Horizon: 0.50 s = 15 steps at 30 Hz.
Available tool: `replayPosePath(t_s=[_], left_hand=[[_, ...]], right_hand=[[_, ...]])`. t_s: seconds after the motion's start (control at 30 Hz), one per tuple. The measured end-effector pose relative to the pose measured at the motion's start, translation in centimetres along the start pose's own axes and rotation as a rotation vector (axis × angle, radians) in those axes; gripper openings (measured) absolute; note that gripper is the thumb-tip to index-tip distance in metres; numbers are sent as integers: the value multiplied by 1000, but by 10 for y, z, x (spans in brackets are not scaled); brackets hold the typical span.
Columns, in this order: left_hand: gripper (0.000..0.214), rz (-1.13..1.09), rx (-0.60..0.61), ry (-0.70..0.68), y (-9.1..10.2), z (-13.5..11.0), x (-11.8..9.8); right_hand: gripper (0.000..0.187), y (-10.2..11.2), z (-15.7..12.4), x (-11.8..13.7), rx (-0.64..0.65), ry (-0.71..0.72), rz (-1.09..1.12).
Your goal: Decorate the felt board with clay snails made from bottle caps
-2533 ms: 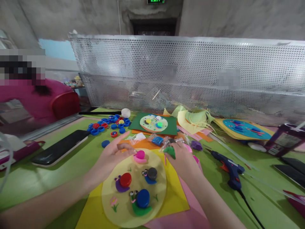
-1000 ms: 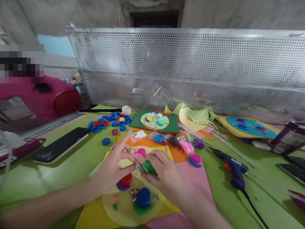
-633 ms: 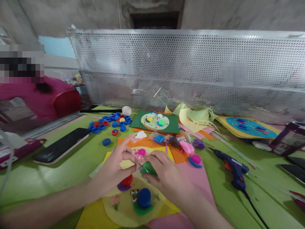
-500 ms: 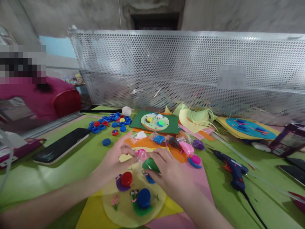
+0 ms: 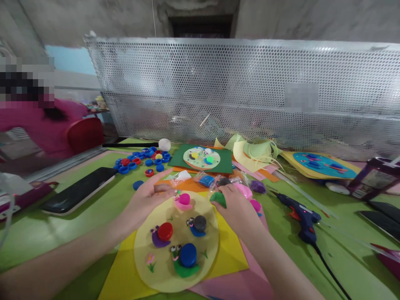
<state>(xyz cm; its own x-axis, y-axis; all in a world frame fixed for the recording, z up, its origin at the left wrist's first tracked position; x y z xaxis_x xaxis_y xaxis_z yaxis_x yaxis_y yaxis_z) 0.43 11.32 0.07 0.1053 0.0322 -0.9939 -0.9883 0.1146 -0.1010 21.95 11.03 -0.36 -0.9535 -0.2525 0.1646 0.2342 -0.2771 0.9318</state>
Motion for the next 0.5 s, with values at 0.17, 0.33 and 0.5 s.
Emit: replayPosePath(t_s=[0.17,0.33,0.5], left_hand=[[67,-28,18,-19,-2,1,-2],[60,-40,26,-38,-2,1,-3],[54,-47,39,-43,-3,1,-5]], right_hand=[[20,-7,2,-7,50,-20,-28],[20,-10,0,-8,80,-37,-49],[24,-16,0,-9,94,-33,-77]])
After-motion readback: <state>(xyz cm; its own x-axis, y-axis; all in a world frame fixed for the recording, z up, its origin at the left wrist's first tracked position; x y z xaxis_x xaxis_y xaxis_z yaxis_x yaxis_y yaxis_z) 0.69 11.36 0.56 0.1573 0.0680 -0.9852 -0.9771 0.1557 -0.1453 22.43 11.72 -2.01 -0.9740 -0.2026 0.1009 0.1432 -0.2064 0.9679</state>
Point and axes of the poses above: each hand's wrist, its own z-axis towards the middle knuckle, its own y-axis out of the back of the hand, x = y × z, the point moved 8 cm from there along z, towards the middle knuckle, and after that the axes turned 11 degrees about -z, right-handed, at the moved point
